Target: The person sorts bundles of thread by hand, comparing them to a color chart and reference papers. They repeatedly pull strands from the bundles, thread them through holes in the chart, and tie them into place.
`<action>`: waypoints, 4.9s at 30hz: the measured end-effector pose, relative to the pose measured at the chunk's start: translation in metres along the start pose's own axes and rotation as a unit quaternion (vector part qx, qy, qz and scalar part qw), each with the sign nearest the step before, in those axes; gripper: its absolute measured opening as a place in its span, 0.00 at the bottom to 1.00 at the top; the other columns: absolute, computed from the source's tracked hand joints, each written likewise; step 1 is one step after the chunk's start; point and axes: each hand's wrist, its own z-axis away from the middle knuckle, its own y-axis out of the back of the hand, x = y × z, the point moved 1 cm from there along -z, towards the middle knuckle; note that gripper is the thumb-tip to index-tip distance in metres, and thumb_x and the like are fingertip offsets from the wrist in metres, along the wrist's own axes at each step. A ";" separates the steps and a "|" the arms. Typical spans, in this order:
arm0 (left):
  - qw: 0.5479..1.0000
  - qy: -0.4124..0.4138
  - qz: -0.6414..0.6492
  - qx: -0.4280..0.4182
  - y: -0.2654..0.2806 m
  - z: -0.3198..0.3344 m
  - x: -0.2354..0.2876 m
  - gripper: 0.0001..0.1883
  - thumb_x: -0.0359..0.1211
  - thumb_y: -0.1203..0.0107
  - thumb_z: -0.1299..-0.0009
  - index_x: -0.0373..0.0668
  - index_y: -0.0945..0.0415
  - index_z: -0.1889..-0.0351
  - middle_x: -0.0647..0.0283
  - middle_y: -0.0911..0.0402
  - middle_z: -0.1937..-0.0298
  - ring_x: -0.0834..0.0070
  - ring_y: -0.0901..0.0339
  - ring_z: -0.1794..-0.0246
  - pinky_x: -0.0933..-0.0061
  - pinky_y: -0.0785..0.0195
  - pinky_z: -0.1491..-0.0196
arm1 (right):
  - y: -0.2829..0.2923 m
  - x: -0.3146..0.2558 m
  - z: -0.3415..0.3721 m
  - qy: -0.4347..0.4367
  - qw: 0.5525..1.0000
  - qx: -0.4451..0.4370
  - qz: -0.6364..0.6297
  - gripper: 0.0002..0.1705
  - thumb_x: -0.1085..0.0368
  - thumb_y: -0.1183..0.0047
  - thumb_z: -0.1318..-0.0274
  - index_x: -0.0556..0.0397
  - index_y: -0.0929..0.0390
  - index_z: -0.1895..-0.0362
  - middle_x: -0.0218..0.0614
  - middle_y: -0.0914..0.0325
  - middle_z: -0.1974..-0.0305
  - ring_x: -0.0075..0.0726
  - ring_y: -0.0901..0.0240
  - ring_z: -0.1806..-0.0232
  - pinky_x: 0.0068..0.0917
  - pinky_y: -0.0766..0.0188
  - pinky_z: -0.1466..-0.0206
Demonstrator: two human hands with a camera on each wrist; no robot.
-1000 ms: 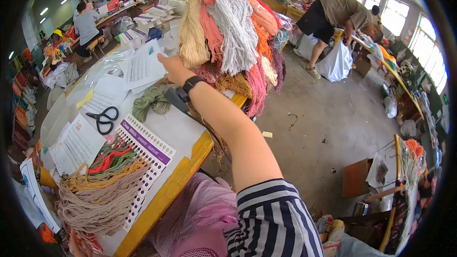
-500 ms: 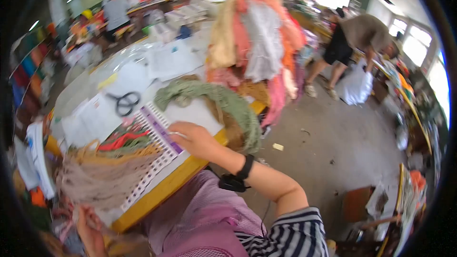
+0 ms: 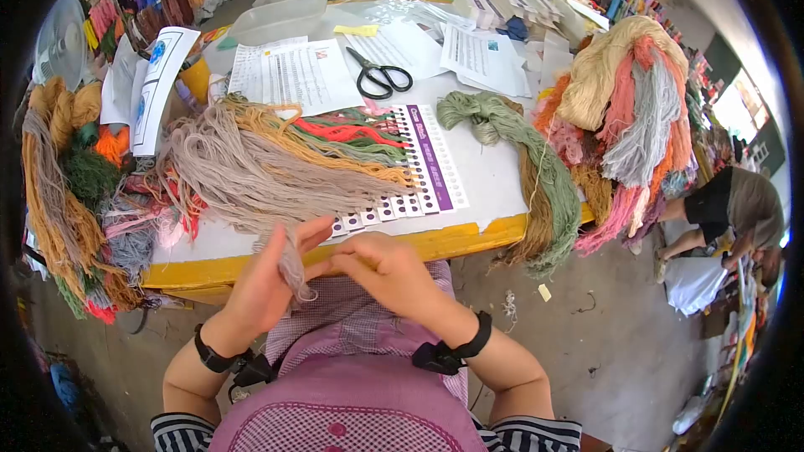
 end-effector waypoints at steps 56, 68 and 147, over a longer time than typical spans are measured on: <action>0.967 -0.161 -0.196 0.016 0.020 -0.017 0.013 0.13 0.32 0.48 0.28 0.36 0.21 0.49 0.61 0.19 0.49 0.76 0.24 0.50 0.73 0.27 0.51 | -0.027 -0.009 -0.043 -0.145 0.906 -0.024 -0.396 0.07 0.65 0.42 0.39 0.58 0.20 0.64 0.26 0.20 0.64 0.16 0.28 0.62 0.18 0.32 0.55; 0.999 0.039 -0.001 0.029 0.016 -0.021 0.023 0.25 0.40 0.66 0.22 0.29 0.32 0.38 0.53 0.28 0.36 0.69 0.30 0.37 0.68 0.37 0.38 | -0.032 0.017 -0.042 -0.133 0.896 0.000 -0.423 0.10 0.62 0.44 0.37 0.56 0.20 0.58 0.26 0.21 0.63 0.18 0.27 0.63 0.18 0.31 0.56; 0.916 -0.176 0.103 0.347 0.384 0.237 0.126 0.20 0.41 0.57 0.22 0.53 0.43 0.79 0.77 0.47 0.84 0.88 0.56 0.90 0.83 0.65 0.88 | 0.340 0.103 0.171 -0.296 0.891 0.331 0.091 0.07 0.61 0.45 0.40 0.47 0.19 0.67 0.14 0.38 0.83 0.11 0.50 0.84 0.16 0.58 0.82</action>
